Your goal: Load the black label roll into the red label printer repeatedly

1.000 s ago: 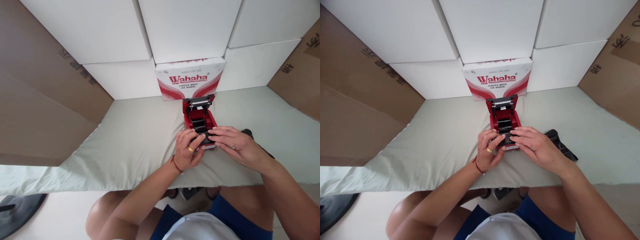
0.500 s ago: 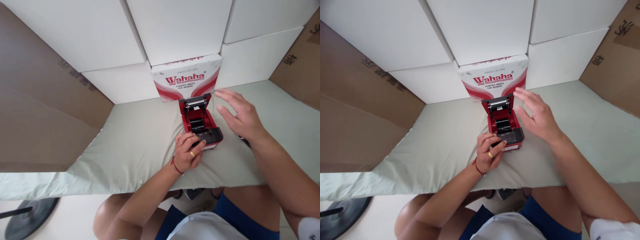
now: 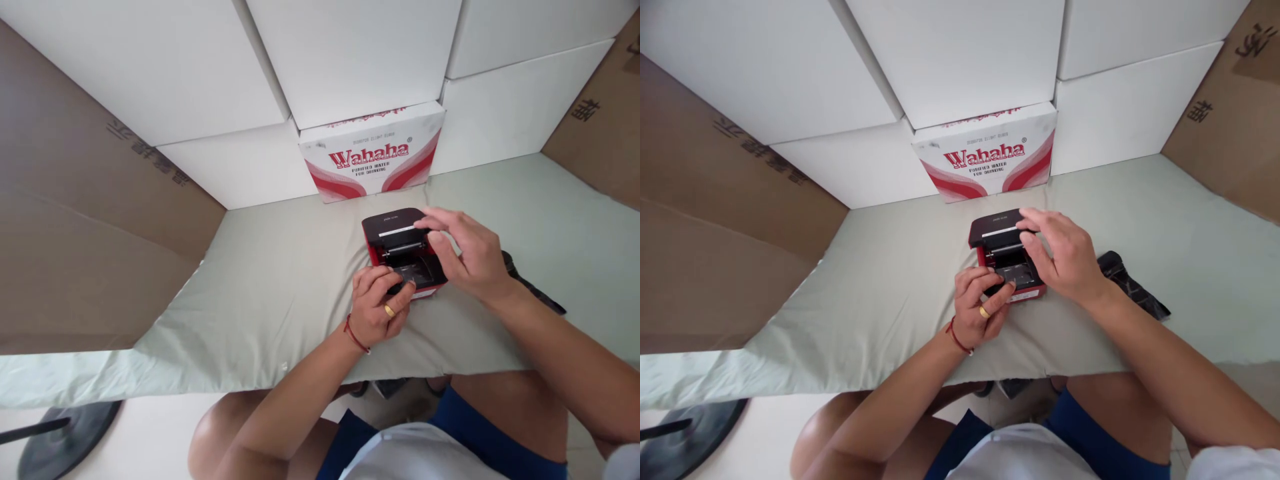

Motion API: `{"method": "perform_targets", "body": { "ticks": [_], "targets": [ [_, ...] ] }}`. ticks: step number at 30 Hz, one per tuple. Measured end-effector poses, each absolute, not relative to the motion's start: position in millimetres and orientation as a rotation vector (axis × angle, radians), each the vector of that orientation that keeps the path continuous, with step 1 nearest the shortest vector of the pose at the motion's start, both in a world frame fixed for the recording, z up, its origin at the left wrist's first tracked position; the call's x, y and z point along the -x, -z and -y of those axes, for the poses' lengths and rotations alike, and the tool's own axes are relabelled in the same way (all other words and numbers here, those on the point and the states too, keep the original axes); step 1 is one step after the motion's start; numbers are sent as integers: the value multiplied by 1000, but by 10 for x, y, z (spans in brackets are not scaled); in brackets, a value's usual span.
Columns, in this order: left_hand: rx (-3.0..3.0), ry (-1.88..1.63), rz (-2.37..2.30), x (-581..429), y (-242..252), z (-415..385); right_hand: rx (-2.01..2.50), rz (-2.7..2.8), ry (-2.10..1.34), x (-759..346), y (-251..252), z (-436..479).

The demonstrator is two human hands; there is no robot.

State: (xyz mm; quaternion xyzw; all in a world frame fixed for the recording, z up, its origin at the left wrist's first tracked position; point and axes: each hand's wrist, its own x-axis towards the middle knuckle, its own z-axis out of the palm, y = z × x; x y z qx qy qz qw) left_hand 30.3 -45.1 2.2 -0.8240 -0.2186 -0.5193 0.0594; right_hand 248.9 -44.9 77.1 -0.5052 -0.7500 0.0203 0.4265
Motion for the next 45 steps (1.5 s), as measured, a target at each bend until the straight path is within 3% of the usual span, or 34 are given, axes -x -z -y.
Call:
{"method": "perform_targets", "body": {
  "ticks": [13,34,37,45],
  "targets": [
    [2508,1528,692,-299,-56,484,1406,1886,-163,-2582,-441,655],
    [2562,1545,696,-248,-91,490,870,1919,-10,-2551,-314,714],
    [2560,1757,854,-211,-24,475,802,1974,30,-2551,-289,720],
    [2470,2869,1748,-195,82,268,836,1946,45,-2542,-282,726]
  ]
}}
